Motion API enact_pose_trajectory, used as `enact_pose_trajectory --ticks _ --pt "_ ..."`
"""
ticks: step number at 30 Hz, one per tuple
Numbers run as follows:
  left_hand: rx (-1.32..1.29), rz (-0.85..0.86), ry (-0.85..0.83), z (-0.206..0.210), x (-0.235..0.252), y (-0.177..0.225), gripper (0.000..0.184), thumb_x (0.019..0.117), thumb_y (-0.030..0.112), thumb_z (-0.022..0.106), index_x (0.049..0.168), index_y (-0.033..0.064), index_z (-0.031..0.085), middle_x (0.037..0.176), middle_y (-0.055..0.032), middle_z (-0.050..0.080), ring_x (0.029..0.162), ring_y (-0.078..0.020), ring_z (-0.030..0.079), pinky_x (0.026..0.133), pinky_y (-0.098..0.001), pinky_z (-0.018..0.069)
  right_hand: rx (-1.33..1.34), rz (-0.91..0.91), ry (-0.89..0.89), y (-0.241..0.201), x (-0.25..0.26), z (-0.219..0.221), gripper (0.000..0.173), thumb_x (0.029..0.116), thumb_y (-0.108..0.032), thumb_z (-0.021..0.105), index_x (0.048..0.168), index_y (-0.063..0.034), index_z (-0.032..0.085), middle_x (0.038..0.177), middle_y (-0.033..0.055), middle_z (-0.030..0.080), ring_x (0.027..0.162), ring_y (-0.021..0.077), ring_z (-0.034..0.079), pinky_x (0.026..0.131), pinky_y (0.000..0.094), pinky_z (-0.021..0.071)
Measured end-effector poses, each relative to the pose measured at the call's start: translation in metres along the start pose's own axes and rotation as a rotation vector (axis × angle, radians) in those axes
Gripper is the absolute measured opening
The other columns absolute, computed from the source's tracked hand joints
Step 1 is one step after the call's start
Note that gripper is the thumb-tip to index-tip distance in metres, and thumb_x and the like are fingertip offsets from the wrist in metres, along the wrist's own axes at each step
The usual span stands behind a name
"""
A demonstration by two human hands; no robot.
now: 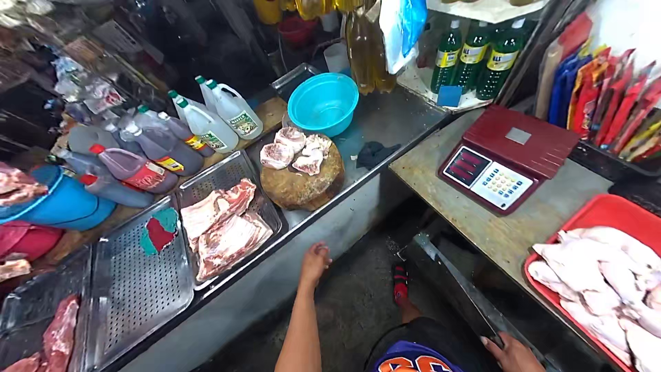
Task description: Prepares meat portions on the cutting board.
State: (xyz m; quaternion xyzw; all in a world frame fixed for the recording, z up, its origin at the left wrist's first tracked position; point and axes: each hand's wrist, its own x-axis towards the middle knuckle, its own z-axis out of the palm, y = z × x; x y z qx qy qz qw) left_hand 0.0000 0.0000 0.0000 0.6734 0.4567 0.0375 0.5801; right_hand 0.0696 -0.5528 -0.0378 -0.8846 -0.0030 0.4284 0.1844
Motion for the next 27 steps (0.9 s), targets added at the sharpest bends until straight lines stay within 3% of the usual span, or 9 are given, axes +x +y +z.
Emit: enact_pose_trajectory --ticks 3,6,9,11,13,17,20,24,27 --pt "0.031 0.117 0.13 -0.023 0.041 0.081 0.036 0.1078 0.019 0.051 0.139 0.0024 0.056 0.106 -0.013 0.074 0.071 -0.0212 0.072 0.06 -0.0372 0.0608 -0.003 -0.097 0.016 -0.088 0.036 -0.043 0.056 0.0997 -0.054 0.059 0.121 -0.0025 0.067 0.106 0.0244 0.072 0.103 0.0425 0.069 0.092 0.065 0.0525" --pt "0.213 0.238 0.253 -0.047 0.078 0.158 0.035 0.1073 0.021 0.051 0.135 0.0021 0.061 0.111 -0.0139 0.073 0.085 -0.0227 0.073 0.078 -0.0439 0.0622 0.008 -0.192 0.034 -0.152 0.071 -0.08 0.054 0.1 -0.053 0.06 0.117 -0.0032 0.067 0.097 0.0216 0.071 0.091 0.039 0.07 0.084 0.0633 0.055" --pt "0.356 0.303 0.325 -0.063 0.122 0.206 0.033 0.107 0.021 0.053 0.134 0.0051 0.063 0.119 -0.0142 0.072 0.102 -0.0252 0.073 0.093 -0.05 0.0593 -0.058 -0.24 0.041 -0.204 0.088 -0.114 0.049 0.1 -0.052 0.061 0.113 -0.0053 0.068 0.094 0.0198 0.071 0.091 0.038 0.07 0.084 0.0631 0.0546" --pt "0.495 0.378 0.266 -0.068 0.16 0.229 0.035 0.1057 0.017 0.053 0.138 0.0062 0.062 0.128 -0.0131 0.07 0.115 -0.0272 0.069 0.103 -0.053 0.054 -0.059 -0.276 0.065 -0.231 0.098 -0.131 0.046 0.0997 -0.049 0.062 0.111 -0.0051 0.068 0.091 0.0189 0.071 0.086 0.0368 0.07 0.081 0.0626 0.0552" --pt "0.633 0.414 0.135 -0.068 0.204 0.24 0.04 0.1033 0.017 0.057 0.142 0.0091 0.059 0.138 -0.0149 0.065 0.122 -0.0326 0.065 0.105 -0.0579 0.051 -0.036 -0.281 0.074 -0.248 0.105 -0.137 0.048 0.0993 -0.051 0.062 0.112 -0.005 0.068 0.087 0.0176 0.07 0.081 0.0352 0.07 0.076 0.0621 0.0556" --pt "0.845 0.396 -0.059 -0.065 0.282 0.226 0.051 0.0923 0.036 0.076 0.137 0.0143 0.064 0.142 -0.0179 0.059 0.132 -0.0381 0.056 0.111 -0.0621 0.0451 0.021 -0.216 0.101 -0.275 0.104 -0.129 0.051 0.0992 -0.053 0.061 0.113 -0.0046 0.067 0.085 0.017 0.07 0.076 0.0344 0.07 0.075 0.0612 0.057" --pt "1.022 0.342 -0.139 -0.067 0.301 0.248 0.04 0.0943 0.041 0.071 0.123 0.0128 0.072 0.127 -0.0181 0.068 0.125 -0.0383 0.061 0.107 -0.0626 0.0466 0.215 -0.152 0.101 -0.299 0.095 -0.106 0.046 0.1013 -0.046 0.061 0.115 -0.0028 0.066 0.075 0.0134 0.068 0.062 0.0291 0.068 0.063 0.0535 0.0593" --pt "1.005 0.395 -0.295 -0.094 0.318 0.249 0.028 0.1023 0.027 0.059 0.113 0.0055 0.073 0.111 -0.0203 0.072 0.109 -0.0383 0.067 0.097 -0.0624 0.0516 0.374 -0.078 0.108 -0.33 0.084 -0.073 0.044 0.1019 -0.045 0.059 0.111 -0.0031 0.065 0.068 0.0104 0.066 0.055 0.0257 0.065 0.057 0.0491 0.0587" --pt "0.571 0.261 -0.416 -0.115 0.312 0.237 0.031 0.1081 0.027 0.053 0.117 0.0004 0.068 0.095 -0.0137 0.073 0.075 -0.0212 0.073 0.074 -0.0414 0.0631 0.379 -0.061 0.117 -0.35 0.077 -0.061 0.043 0.1001 -0.048 0.06 0.107 -0.0054 0.066 0.066 0.0095 0.065 0.053 0.0255 0.064 0.055 0.0486 0.0578"
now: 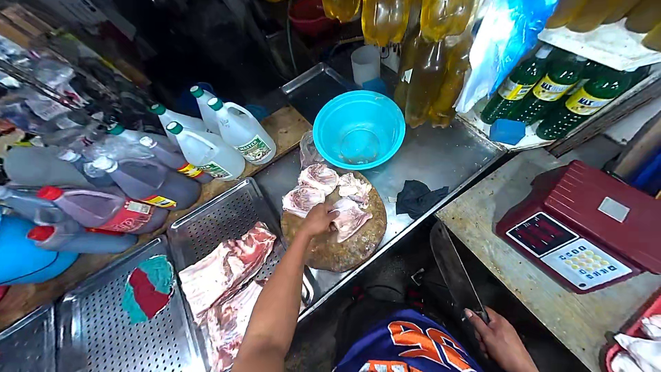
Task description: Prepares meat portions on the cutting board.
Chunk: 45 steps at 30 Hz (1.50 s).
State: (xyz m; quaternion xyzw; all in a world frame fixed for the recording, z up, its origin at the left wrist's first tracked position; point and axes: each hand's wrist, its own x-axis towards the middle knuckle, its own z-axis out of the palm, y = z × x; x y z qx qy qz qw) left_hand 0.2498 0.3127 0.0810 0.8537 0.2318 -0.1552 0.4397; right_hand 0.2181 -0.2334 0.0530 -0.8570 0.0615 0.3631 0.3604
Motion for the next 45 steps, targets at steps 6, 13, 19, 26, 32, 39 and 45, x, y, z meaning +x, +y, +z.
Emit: enact_pose_trajectory --ticks 6,13,19,26,32,39,45 --pt "-0.637 -0.121 0.102 0.056 -0.04 -0.02 0.025 0.1077 0.016 0.052 0.121 -0.0036 0.061 0.086 -0.0116 0.07 0.061 -0.0177 0.067 0.059 -0.0333 0.0604 -0.027 -0.039 0.04 -0.039 -0.015 0.024 0.044 0.0971 -0.052 0.061 0.105 -0.0087 0.067 0.065 0.0073 0.064 0.051 0.0241 0.062 0.052 0.0482 0.0568" --pt "0.026 -0.173 0.199 0.043 -0.045 0.001 0.037 0.1056 0.026 0.051 0.132 0.0033 0.064 0.116 -0.0188 0.071 0.103 -0.0304 0.071 0.095 -0.0522 0.0566 -0.032 -0.137 -0.048 -0.101 -0.011 0.033 0.041 0.0982 -0.05 0.06 0.106 -0.0102 0.067 0.064 0.0039 0.064 0.051 0.0199 0.063 0.051 0.0418 0.057" --pt "0.153 -0.163 0.229 0.036 -0.052 0.018 0.036 0.1086 0.027 0.047 0.12 0.0002 0.067 0.111 -0.0214 0.07 0.108 -0.0352 0.068 0.099 -0.0544 0.0529 -0.12 -0.278 -0.29 -0.181 0.034 0.044 0.04 0.1027 -0.049 0.056 0.112 -0.0103 0.064 0.068 0.0051 0.062 0.053 0.0198 0.062 0.054 0.0403 0.0576" --pt "0.315 -0.221 0.213 0.041 -0.059 0.033 0.036 0.1091 0.028 0.044 0.121 0.0024 0.067 0.113 -0.0205 0.07 0.111 -0.0357 0.068 0.099 -0.0553 0.0537 -0.083 -0.335 -0.489 -0.271 0.093 0.119 0.047 0.1055 -0.052 0.05 0.117 -0.008 0.06 0.073 0.0064 0.062 0.055 0.0192 0.063 0.055 0.0392 0.0585" --pt "0.385 -0.253 0.273 0.046 -0.061 0.03 0.032 0.108 0.025 0.047 0.118 0.0033 0.069 0.113 -0.0194 0.07 0.108 -0.0366 0.069 0.095 -0.0564 0.0553 -0.281 -0.303 -0.608 -0.249 0.097 0.111 0.051 0.1054 -0.055 0.047 0.118 -0.0069 0.059 0.076 0.0096 0.063 0.058 0.0228 0.064 0.058 0.0438 0.0584" --pt "0.247 -0.196 0.587 0.03 -0.104 0.01 0.029 0.1071 0.019 0.05 0.117 0.0008 0.07 0.114 -0.017 0.071 0.106 -0.0312 0.07 0.097 -0.0535 0.0552 -0.487 -0.132 -0.803 -0.185 0.075 0.008 0.043 0.1044 -0.052 0.054 0.113 -0.0099 0.058 0.069 0.0066 0.061 0.051 0.0191 0.061 0.051 0.0369 0.0562" --pt "0.13 -0.093 0.814 0.018 -0.133 0.029 0.024 0.1046 0.018 0.058 0.119 0.0055 0.072 0.104 -0.0108 0.073 0.09 -0.0213 0.071 0.086 -0.0456 0.0591 -0.222 -0.283 -0.629 -0.216 0.081 0.015 0.038 0.1039 -0.049 0.056 0.111 -0.012 0.061 0.066 0.0041 0.06 0.05 0.017 0.06 0.049 0.0349 0.056"
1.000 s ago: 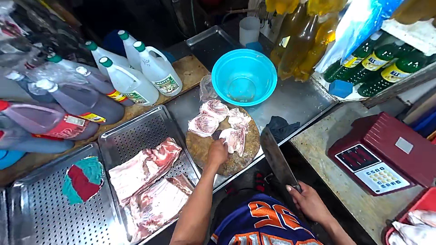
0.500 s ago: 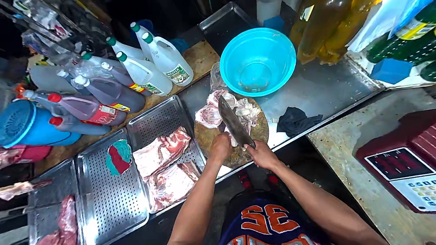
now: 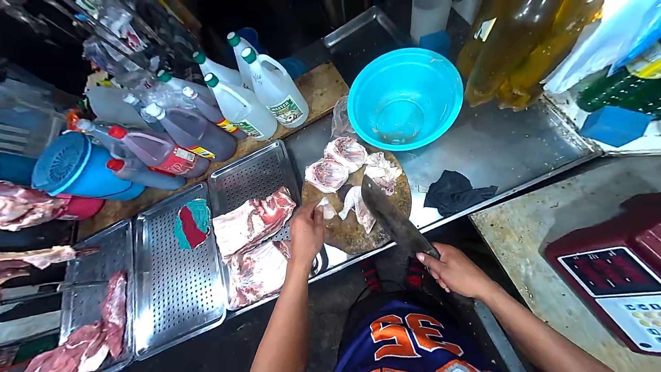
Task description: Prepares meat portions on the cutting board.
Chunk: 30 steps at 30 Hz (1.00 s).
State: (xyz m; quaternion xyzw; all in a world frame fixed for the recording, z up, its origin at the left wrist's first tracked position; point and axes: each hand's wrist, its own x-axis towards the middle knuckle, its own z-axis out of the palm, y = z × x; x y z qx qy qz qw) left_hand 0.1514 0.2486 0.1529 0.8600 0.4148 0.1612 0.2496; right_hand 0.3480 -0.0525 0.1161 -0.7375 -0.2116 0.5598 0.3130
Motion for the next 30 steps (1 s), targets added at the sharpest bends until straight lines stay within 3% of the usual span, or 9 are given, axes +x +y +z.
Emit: enact_pose_trajectory --ticks 2,4,7,10,13,17,22,26,30 --pt "-0.095 -0.001 0.05 -0.008 0.007 0.027 0.024 0.1043 0.019 0.059 0.124 0.0096 0.068 0.097 -0.0074 0.072 0.077 -0.0171 0.069 0.074 -0.0419 0.06 0.085 -0.042 0.086 -0.001 -0.003 -0.003 0.036 0.1043 -0.047 0.056 0.111 -0.0117 0.061 0.065 0.0036 0.059 0.049 0.0167 0.06 0.049 0.0345 0.0565" --pt "-0.179 0.061 0.064 -0.005 0.028 0.054 0.024 0.1046 0.016 0.058 0.125 0.0068 0.065 0.1 -0.0087 0.071 0.078 -0.0172 0.069 0.074 -0.0409 0.0613 0.151 -0.06 0.157 0.005 -0.01 -0.008 0.034 0.105 -0.045 0.056 0.11 -0.0111 0.061 0.064 0.0035 0.059 0.048 0.0169 0.06 0.048 0.0344 0.057" --pt "-0.156 0.189 -0.023 0.031 0.078 0.071 0.025 0.1024 0.009 0.056 0.123 0.0024 0.068 0.116 -0.0156 0.07 0.099 -0.0251 0.071 0.091 -0.0459 0.0589 0.214 -0.027 0.239 0.023 -0.028 -0.014 0.033 0.1056 -0.041 0.055 0.112 -0.0087 0.061 0.064 0.0051 0.059 0.047 0.0184 0.059 0.047 0.0354 0.0564" --pt "0.067 0.155 -0.28 0.073 0.103 0.062 0.039 0.1003 0.009 0.056 0.139 0.0082 0.063 0.129 -0.0215 0.064 0.117 -0.0375 0.065 0.102 -0.0578 0.0531 0.218 0.042 0.292 0.047 -0.05 -0.016 0.035 0.1045 -0.042 0.057 0.111 -0.0083 0.061 0.064 0.0061 0.06 0.047 0.0193 0.06 0.047 0.0362 0.0562" --pt "0.063 0.209 -0.336 0.096 0.078 0.049 0.036 0.1023 0.013 0.054 0.136 0.0072 0.064 0.125 -0.0189 0.067 0.112 -0.0339 0.067 0.098 -0.0553 0.0549 0.239 0.07 0.334 0.078 -0.067 -0.012 0.036 0.1034 -0.043 0.057 0.107 -0.0083 0.063 0.063 0.0066 0.061 0.047 0.0201 0.06 0.046 0.0376 0.0556" --pt "0.1 0.228 -0.467 0.125 0.023 0.028 0.045 0.1009 0.027 0.062 0.142 0.0098 0.061 0.141 -0.0155 0.058 0.123 -0.0272 0.063 0.106 -0.0456 0.0533 0.302 0.083 0.381 0.106 -0.077 0.002 0.036 0.1028 -0.042 0.056 0.105 -0.0075 0.064 0.061 0.0067 0.061 0.048 0.0206 0.06 0.047 0.0384 0.0554" --pt "0.047 0.165 -0.413 0.12 0.014 0.025 0.026 0.1012 0.026 0.062 0.114 0.0072 0.074 0.113 -0.0109 0.07 0.104 -0.0207 0.069 0.098 -0.0397 0.056 0.288 0.113 0.378 0.111 -0.071 0.004 0.035 0.1039 -0.042 0.057 0.105 -0.0077 0.064 0.061 0.0072 0.061 0.047 0.0212 0.06 0.047 0.039 0.0555" --pt "-0.104 0.12 -0.373 0.109 0.026 0.002 0.018 0.1007 0.016 0.063 0.11 0.0066 0.075 0.108 -0.01 0.072 0.1 -0.0186 0.07 0.095 -0.04 0.058 0.256 0.094 0.351 0.097 -0.063 -0.002 0.035 0.1041 -0.043 0.057 0.104 -0.008 0.063 0.061 0.0075 0.06 0.047 0.0214 0.059 0.046 0.0384 0.0555" --pt "-0.133 0.101 -0.34 0.107 0.03 -0.002 0.016 0.0999 0.018 0.066 0.107 0.0078 0.075 0.106 -0.009 0.071 0.097 -0.0186 0.07 0.092 -0.0403 0.0586 0.259 0.079 0.36 0.08 -0.059 -0.002 0.034 0.1038 -0.042 0.057 0.106 -0.0083 0.063 0.06 0.0074 0.059 0.045 0.021 0.058 0.045 0.0376 0.0551"
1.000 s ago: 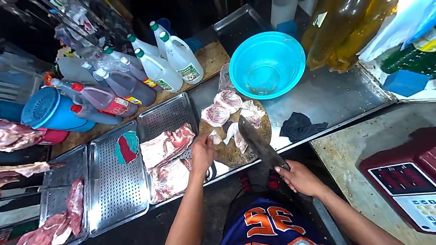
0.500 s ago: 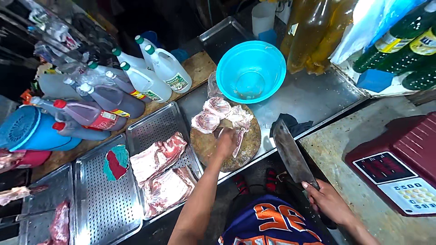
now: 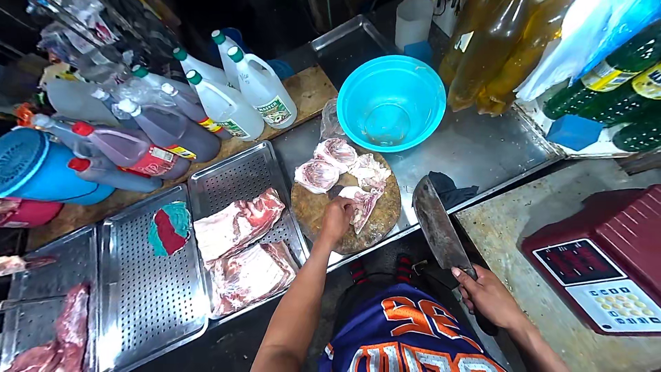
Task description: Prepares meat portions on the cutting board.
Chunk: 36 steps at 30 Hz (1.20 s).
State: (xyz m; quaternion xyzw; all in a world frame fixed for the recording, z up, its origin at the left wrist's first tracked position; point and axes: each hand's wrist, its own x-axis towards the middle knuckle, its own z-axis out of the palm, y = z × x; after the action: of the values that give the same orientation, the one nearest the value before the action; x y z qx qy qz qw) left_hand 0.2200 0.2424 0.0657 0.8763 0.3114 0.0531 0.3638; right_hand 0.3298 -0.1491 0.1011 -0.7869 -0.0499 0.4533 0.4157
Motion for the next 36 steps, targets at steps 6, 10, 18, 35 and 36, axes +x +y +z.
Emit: enact_pose_trajectory --ticks 6,10,18,35,36 --pt "0.057 0.11 -0.161 0.009 0.009 0.005 0.031 0.0997 0.021 0.065 0.128 0.0096 0.071 0.116 -0.0124 0.068 0.107 -0.0238 0.068 0.098 -0.0446 0.056 -0.02 -0.013 0.018 -0.008 -0.006 0.014 0.035 0.1034 -0.043 0.057 0.105 -0.0078 0.063 0.061 0.0075 0.059 0.046 0.0213 0.059 0.046 0.0377 0.0551" --pt "0.139 0.168 -0.229 0.008 0.019 0.008 0.022 0.1011 0.019 0.062 0.116 0.0072 0.073 0.11 -0.0132 0.069 0.104 -0.0277 0.068 0.096 -0.0484 0.0562 -0.038 0.002 0.028 -0.01 -0.013 0.027 0.035 0.1035 -0.042 0.057 0.103 -0.0076 0.064 0.061 0.0074 0.06 0.046 0.0211 0.059 0.046 0.0378 0.0549" --pt "0.155 0.234 -0.127 -0.034 0.042 -0.006 0.027 0.0987 0.021 0.067 0.121 0.0073 0.069 0.121 -0.0148 0.067 0.111 -0.0313 0.067 0.096 -0.0545 0.0562 -0.049 0.05 0.055 -0.017 -0.027 0.053 0.036 0.1018 -0.044 0.059 0.103 -0.0089 0.064 0.06 0.0062 0.059 0.046 0.0192 0.058 0.045 0.0362 0.0537" --pt "0.042 -0.588 -0.103 -0.029 -0.103 -0.018 0.045 0.0975 0.042 0.062 0.125 0.0058 0.066 0.117 -0.0182 0.069 0.108 -0.0353 0.068 0.093 -0.0583 0.055 -0.502 -0.044 -0.154 -0.106 0.048 0.076 0.041 0.1038 -0.05 0.056 0.115 -0.0113 0.062 0.068 0.0049 0.062 0.053 0.0186 0.062 0.052 0.0386 0.0575" --pt "0.051 -0.56 -0.05 -0.03 -0.104 -0.015 0.047 0.0997 0.038 0.06 0.134 0.0067 0.063 0.129 -0.0183 0.065 0.114 -0.0343 0.067 0.098 -0.0557 0.0546 -0.564 -0.064 -0.126 -0.104 0.052 0.074 0.042 0.1036 -0.051 0.055 0.114 -0.011 0.063 0.07 0.0057 0.063 0.054 0.0199 0.063 0.054 0.0411 0.0582"
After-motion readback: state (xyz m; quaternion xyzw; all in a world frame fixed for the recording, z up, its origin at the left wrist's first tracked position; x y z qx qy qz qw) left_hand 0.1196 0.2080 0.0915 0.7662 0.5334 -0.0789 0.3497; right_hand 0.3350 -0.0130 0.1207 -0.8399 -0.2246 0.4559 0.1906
